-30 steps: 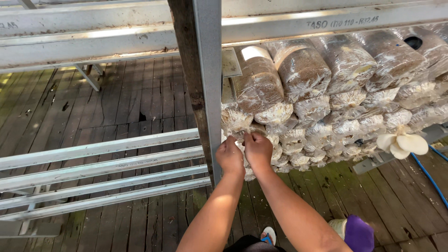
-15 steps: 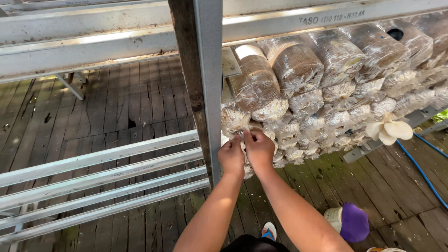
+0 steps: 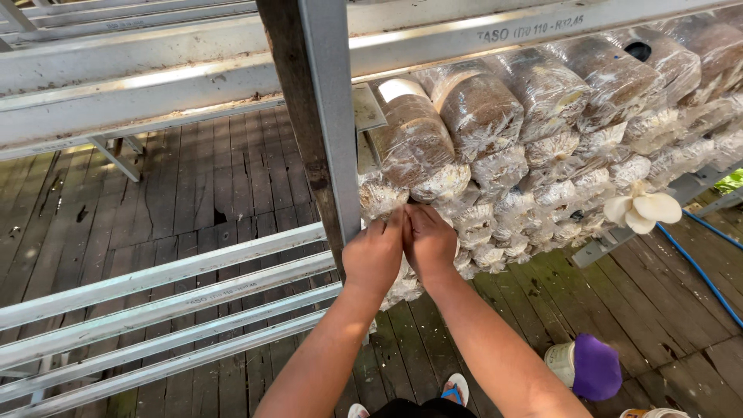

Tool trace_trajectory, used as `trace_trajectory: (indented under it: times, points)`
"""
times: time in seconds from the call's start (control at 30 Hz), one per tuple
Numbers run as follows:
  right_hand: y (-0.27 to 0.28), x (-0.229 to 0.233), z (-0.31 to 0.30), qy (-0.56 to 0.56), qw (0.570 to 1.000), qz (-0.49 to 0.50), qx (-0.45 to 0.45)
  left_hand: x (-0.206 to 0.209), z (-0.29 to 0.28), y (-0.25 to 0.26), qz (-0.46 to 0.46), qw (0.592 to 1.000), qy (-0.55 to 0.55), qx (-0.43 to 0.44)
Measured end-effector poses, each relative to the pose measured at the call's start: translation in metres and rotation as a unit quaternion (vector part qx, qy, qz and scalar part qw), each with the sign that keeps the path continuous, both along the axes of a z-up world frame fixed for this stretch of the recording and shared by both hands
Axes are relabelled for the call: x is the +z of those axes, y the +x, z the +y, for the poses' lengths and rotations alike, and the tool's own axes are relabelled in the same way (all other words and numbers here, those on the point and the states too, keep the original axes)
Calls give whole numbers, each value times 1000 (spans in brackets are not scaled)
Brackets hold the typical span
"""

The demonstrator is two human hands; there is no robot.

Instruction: The person manipulates plastic bags filled with substrate on a wooden rack, picking mushrooms from the openings of the bags by hand.

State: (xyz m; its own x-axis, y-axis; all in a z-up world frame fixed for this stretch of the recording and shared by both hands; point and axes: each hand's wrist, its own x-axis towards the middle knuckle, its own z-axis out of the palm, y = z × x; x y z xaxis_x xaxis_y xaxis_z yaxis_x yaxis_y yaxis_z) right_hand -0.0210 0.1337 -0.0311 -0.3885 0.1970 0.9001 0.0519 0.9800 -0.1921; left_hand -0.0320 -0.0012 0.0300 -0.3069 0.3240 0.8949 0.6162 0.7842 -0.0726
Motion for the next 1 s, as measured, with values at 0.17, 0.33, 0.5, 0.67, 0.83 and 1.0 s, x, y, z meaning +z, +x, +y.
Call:
trace_trajectory:
  times: [0.17, 0.33, 0.5, 0.67, 0.83, 1.0]
  points:
    - [7, 17, 1, 2, 999, 31, 31, -8, 12, -20, 33, 997, -70, 30]
    - [-10, -3, 17, 33, 999, 26, 25, -10, 24, -29, 78, 988, -128, 34]
    - [2, 18, 22, 62, 998, 12, 4, 1, 17, -31, 62, 979, -196, 3]
    - [5, 23, 26, 36, 999, -6, 36, 4, 15, -20, 20, 986, -163, 41]
    - [1, 36, 17, 36, 997, -29, 69, -13, 17, -20, -24, 986, -138, 94]
    - [-1, 41, 29, 90, 991, 28, 93, -12, 13, -24, 0, 988, -133, 74]
